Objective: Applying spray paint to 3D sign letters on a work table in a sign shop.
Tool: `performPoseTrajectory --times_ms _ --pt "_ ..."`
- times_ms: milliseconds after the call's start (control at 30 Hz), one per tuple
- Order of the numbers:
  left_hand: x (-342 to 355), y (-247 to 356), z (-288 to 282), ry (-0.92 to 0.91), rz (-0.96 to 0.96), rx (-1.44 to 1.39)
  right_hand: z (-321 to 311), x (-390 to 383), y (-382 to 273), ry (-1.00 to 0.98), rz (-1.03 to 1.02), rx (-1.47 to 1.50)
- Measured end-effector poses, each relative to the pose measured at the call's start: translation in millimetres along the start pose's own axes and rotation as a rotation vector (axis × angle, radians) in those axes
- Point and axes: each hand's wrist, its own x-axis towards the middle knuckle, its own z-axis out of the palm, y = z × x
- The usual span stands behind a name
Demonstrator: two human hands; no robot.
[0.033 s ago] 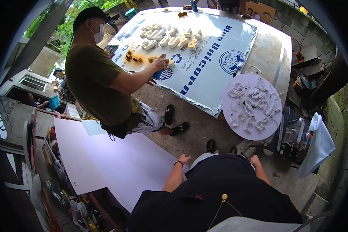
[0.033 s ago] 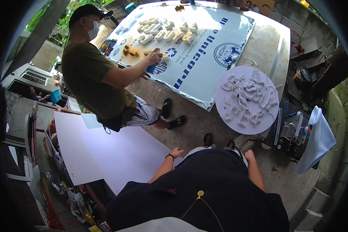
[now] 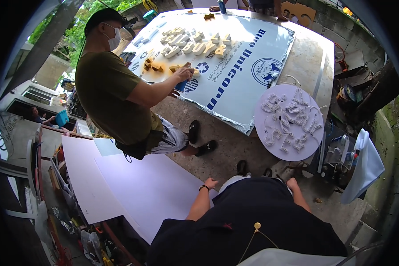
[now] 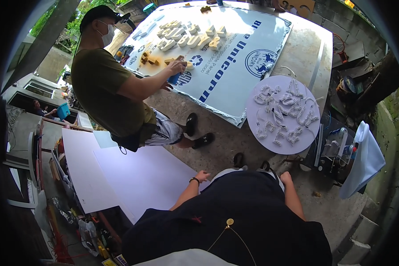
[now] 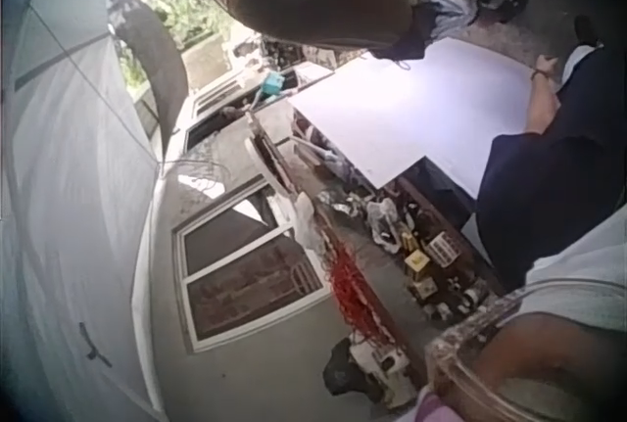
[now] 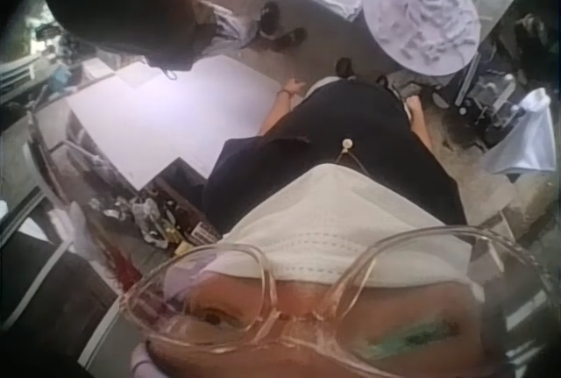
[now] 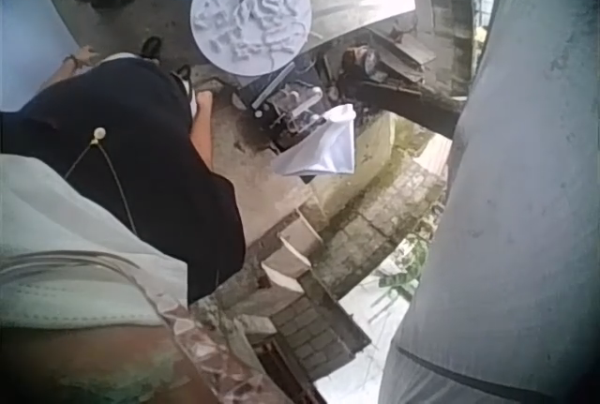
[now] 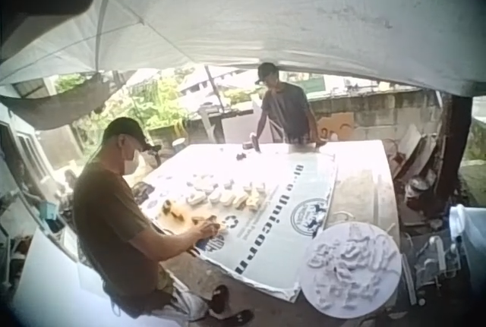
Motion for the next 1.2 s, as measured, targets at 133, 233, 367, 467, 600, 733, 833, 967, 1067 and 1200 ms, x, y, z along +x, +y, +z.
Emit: performPoseTrajectory --times_ms 133,233,367,467,600,733,833,967,1067,1200 --pt "-10.2 -8.7 -0.3 -0.002 -0.121 -0.033 -19.2 -17.4 -29.4 -0.002 -0.036 -0.092" --pt "-11.5 -3.4 0.1 -0.028 -0.147 -0.04 -32.0 -21.8 -50.6 -0.072 0.016 -0.133" --pt "-5.0 11.4 -2.1 0.004 -0.107 -0.042 -37.3 -20.6 -62.6 -0.144 0.156 -0.135" --pt "3.5 22.0 -6.2 -0.005 -0.068 -0.039 -35.7 -17.7 -66.4 -0.12 0.159 -0.097" --pt "14.0 29.4 -10.0 -0.047 -0.014 -0.071 -33.5 -15.9 -67.6 -0.173 0.125 -0.018" --pt "23.6 26.8 -11.4 -0.041 -0.01 -0.062 -27.8 -23.6 -66.4 -0.026 0.044 -0.01" --pt "29.4 19.9 -12.0 -0.016 0.001 -0.041 -26.6 -28.0 -65.3 0.043 0.041 -0.046" --pt "31.8 15.5 -14.0 -0.05 -0.005 -0.046 -24.6 -32.4 -61.3 0.093 0.13 -0.075" --pt "29.0 20.1 -16.1 -0.06 -0.006 -0.033 -23.7 -32.4 -58.1 0.085 0.101 -0.089" --pt "26.1 30.3 -18.2 -0.063 -0.009 0.006 -24.0 -33.2 -59.5 0.056 0.135 -0.026"
